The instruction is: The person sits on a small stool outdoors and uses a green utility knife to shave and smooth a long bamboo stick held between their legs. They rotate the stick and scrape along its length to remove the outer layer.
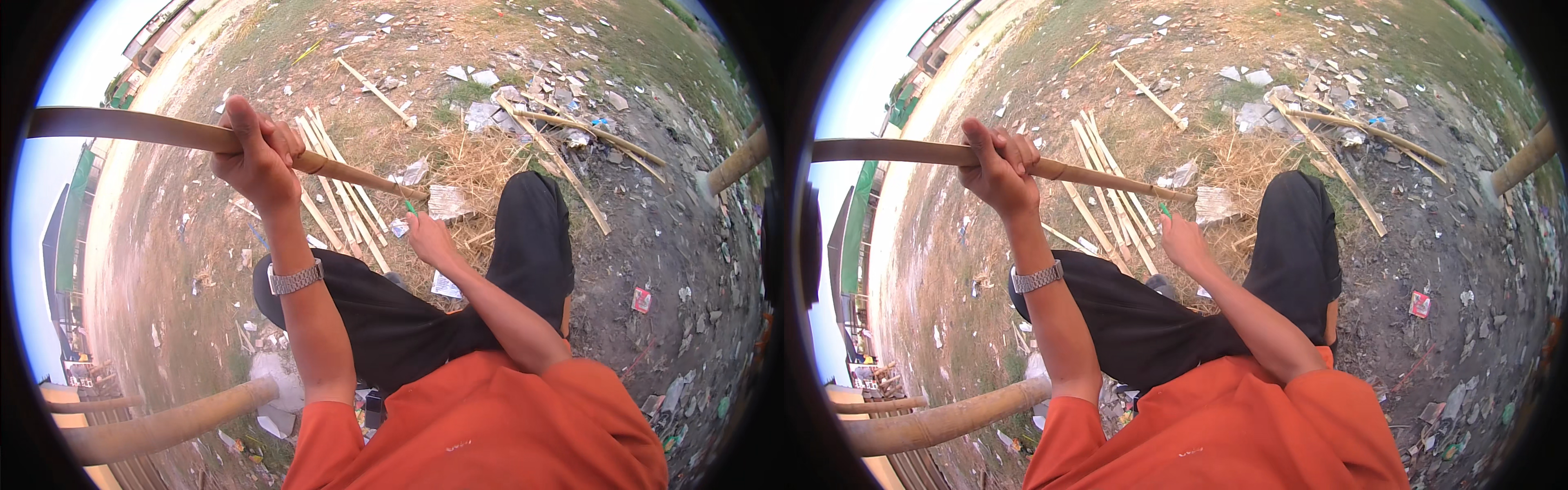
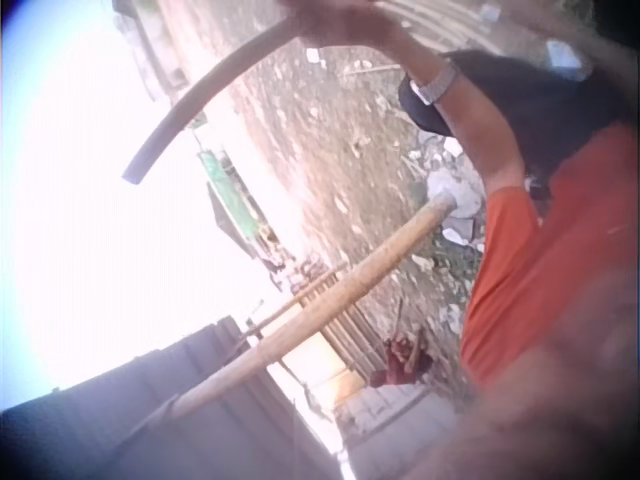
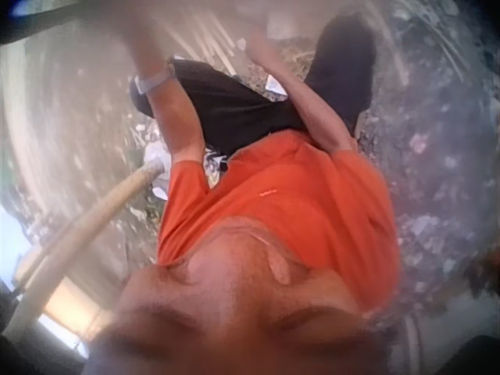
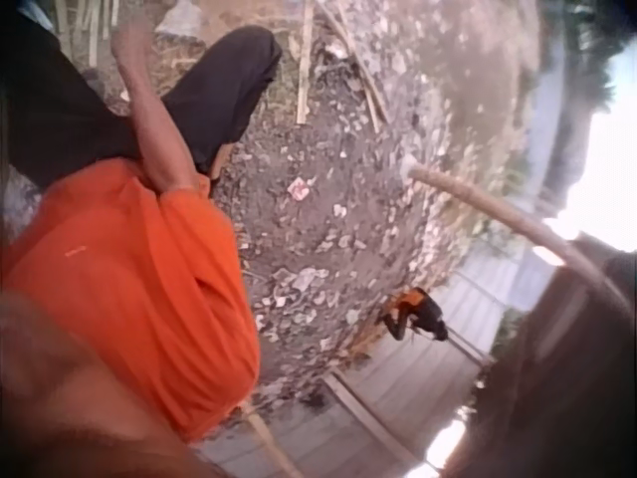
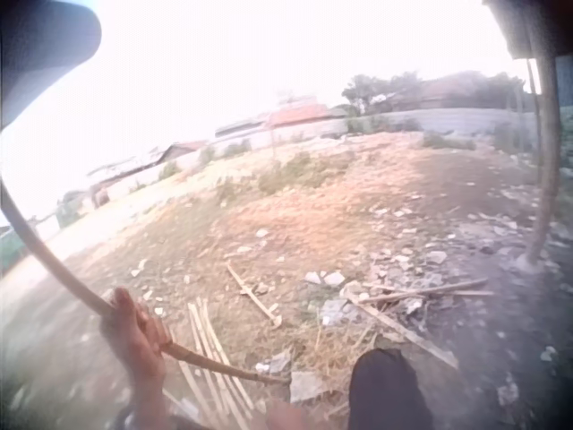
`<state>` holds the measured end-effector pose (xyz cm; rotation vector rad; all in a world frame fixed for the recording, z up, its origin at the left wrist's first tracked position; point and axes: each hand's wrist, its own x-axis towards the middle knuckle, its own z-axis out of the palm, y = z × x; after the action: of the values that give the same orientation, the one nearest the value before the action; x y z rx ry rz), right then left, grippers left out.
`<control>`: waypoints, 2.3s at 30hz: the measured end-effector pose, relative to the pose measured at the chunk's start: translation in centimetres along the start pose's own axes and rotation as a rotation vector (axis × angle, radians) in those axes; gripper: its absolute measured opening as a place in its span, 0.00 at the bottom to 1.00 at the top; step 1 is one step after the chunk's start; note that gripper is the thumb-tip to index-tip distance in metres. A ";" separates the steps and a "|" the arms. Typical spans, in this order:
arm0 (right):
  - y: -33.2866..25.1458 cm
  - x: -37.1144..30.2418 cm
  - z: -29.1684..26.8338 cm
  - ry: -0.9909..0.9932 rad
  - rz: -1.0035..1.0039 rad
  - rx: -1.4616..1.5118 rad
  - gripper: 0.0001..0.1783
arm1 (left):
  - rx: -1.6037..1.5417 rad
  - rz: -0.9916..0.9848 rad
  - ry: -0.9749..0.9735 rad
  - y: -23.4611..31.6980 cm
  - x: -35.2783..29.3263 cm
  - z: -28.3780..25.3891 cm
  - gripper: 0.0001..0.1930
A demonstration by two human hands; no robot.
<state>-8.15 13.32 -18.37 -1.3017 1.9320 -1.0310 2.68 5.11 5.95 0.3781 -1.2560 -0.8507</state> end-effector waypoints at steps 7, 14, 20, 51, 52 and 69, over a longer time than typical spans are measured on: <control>-0.5 -0.6 0.5 0.104 -0.082 0.040 0.21 | -0.003 0.043 -0.029 -0.3 -0.5 1.3 0.23; -1.4 -0.7 0.1 -0.022 -0.007 0.137 0.23 | 0.020 0.024 0.019 -0.4 -0.3 0.8 0.23; -0.2 -0.6 -0.4 -0.119 0.009 0.123 0.24 | 0.049 0.022 0.024 -0.4 -0.2 -0.4 0.22; 2.1 3.3 1.2 -0.122 -0.029 0.215 0.21 | 0.093 -0.034 -0.067 -0.9 1.2 -1.7 0.21; 3.5 2.9 2.3 -0.099 -0.015 0.166 0.21 | 0.091 -0.034 -0.055 -0.9 1.3 -1.7 0.22; 4.4 4.3 3.2 -0.097 0.117 0.053 0.24 | 0.118 -0.049 -0.036 -0.7 1.4 -2.6 0.21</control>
<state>-9.22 9.36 -23.98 -1.1734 1.8712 -0.9381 4.95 3.10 5.60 0.4911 -1.3383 -0.8299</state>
